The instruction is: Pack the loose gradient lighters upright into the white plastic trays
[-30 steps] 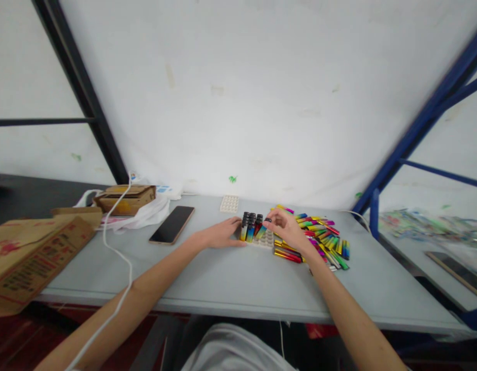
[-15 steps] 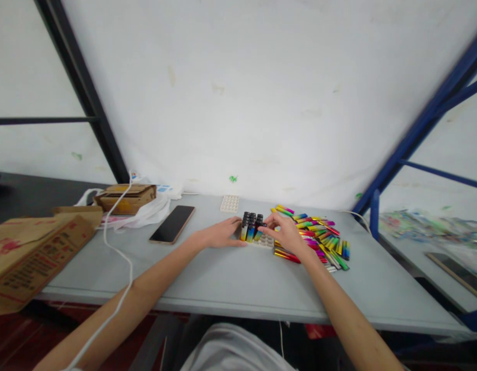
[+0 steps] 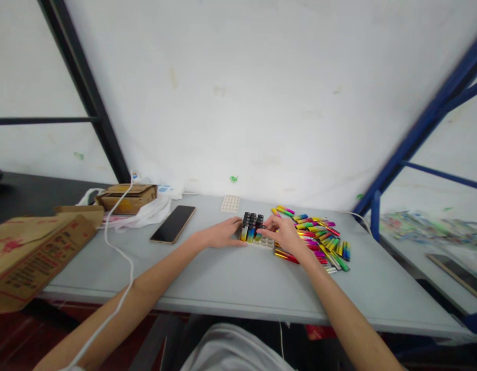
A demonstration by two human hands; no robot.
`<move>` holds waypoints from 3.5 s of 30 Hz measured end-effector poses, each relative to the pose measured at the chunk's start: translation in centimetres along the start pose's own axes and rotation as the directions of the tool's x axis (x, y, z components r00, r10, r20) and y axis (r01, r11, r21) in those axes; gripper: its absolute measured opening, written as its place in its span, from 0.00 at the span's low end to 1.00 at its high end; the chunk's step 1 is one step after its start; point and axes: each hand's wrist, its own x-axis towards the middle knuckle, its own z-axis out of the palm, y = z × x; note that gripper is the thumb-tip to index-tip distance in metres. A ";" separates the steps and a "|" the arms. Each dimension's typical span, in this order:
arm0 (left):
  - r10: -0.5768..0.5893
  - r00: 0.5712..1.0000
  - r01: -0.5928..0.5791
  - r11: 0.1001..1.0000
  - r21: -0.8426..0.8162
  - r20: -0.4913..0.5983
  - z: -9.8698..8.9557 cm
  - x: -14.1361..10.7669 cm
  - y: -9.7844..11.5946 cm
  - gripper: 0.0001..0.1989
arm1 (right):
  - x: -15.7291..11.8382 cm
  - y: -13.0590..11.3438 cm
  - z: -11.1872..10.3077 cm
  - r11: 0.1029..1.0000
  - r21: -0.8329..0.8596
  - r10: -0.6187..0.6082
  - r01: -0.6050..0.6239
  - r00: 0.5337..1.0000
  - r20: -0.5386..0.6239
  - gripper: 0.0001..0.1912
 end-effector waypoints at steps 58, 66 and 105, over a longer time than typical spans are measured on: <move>-0.009 1.000 0.009 1.000 0.028 0.009 -0.3 0.0 0.7 0.37 | 3.0 2.7 -4.1 0.928 0.324 0.261 -0.184 0.942 -0.212 0.34; -0.002 1.000 0.002 1.000 0.006 0.013 -0.3 0.0 0.6 0.39 | 1.8 -1.2 0.1 0.716 0.670 0.288 -0.194 0.957 -0.031 0.30; 0.007 1.000 -0.007 1.000 -0.027 0.014 -0.5 0.0 0.6 0.38 | 0.2 -2.6 -1.1 0.989 0.126 -0.057 0.081 0.981 -0.183 0.19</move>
